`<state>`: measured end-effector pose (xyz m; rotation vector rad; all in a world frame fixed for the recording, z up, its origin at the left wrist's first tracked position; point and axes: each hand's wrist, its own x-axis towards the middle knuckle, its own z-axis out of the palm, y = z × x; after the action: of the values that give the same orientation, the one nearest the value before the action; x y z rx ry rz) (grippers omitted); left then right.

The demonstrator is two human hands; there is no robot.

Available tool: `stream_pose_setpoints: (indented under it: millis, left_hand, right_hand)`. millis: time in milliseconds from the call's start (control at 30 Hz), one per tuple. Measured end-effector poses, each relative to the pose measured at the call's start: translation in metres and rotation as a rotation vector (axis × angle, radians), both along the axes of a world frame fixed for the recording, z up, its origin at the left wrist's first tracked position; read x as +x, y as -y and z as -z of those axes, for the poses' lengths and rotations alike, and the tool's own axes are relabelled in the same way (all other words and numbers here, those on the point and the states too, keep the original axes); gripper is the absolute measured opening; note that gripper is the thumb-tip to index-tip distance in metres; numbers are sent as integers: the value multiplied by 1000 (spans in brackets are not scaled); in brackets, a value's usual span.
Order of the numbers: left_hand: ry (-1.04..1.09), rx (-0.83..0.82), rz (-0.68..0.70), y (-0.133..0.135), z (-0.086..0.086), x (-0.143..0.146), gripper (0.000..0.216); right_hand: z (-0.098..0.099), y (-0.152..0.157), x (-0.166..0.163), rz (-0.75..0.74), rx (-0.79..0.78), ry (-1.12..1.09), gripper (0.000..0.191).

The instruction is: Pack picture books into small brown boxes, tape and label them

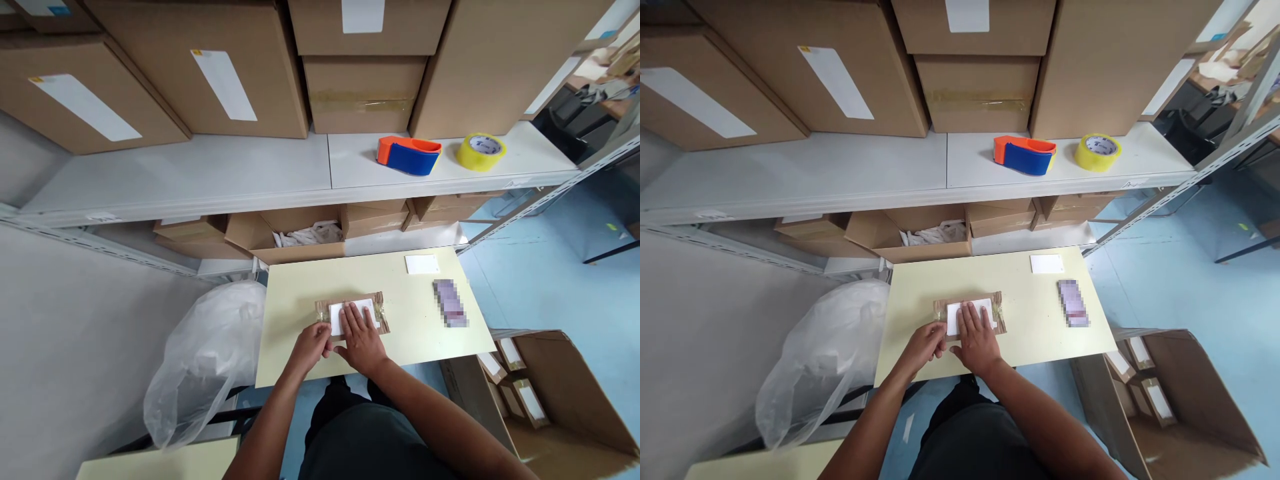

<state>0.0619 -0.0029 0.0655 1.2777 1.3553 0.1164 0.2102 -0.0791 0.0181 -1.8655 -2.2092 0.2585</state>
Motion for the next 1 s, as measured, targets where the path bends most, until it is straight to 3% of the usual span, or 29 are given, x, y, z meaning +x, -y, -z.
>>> stream_pose_setpoints:
  millis: [200,333,400,467,567,633,700,800,1000]
  left_hand:
    - [-50,37,18,5,5,-3,38]
    - [-144,90,78,8,-1,-5,39]
    - [-314,285,114,13,-5,-4,36]
    - [-442,626,190,20,-5,2,35]
    - [-368,1095,456,33,5,20,41]
    - [-313,1236,641,40,17,34,50]
    - [-343,1266,738,45,29,45,64]
    - [-428,1226,776,47,45,44,77]
    - [-562,1150,682,49,55,-2,77]
  right_hand:
    - [5,14,39,81,-10,94,94]
    - [5,20,65,145,-25,153,98]
    - [7,20,68,136,-27,165,100]
    - [10,19,67,134,-26,162,100]
    - [13,19,66,135,-19,149,98]
    - [14,20,66,136,-10,146,97]
    - [15,21,67,133,-1,150,96]
    - [14,22,69,125,8,153,99]
    - [9,24,70,137,-25,134,96]
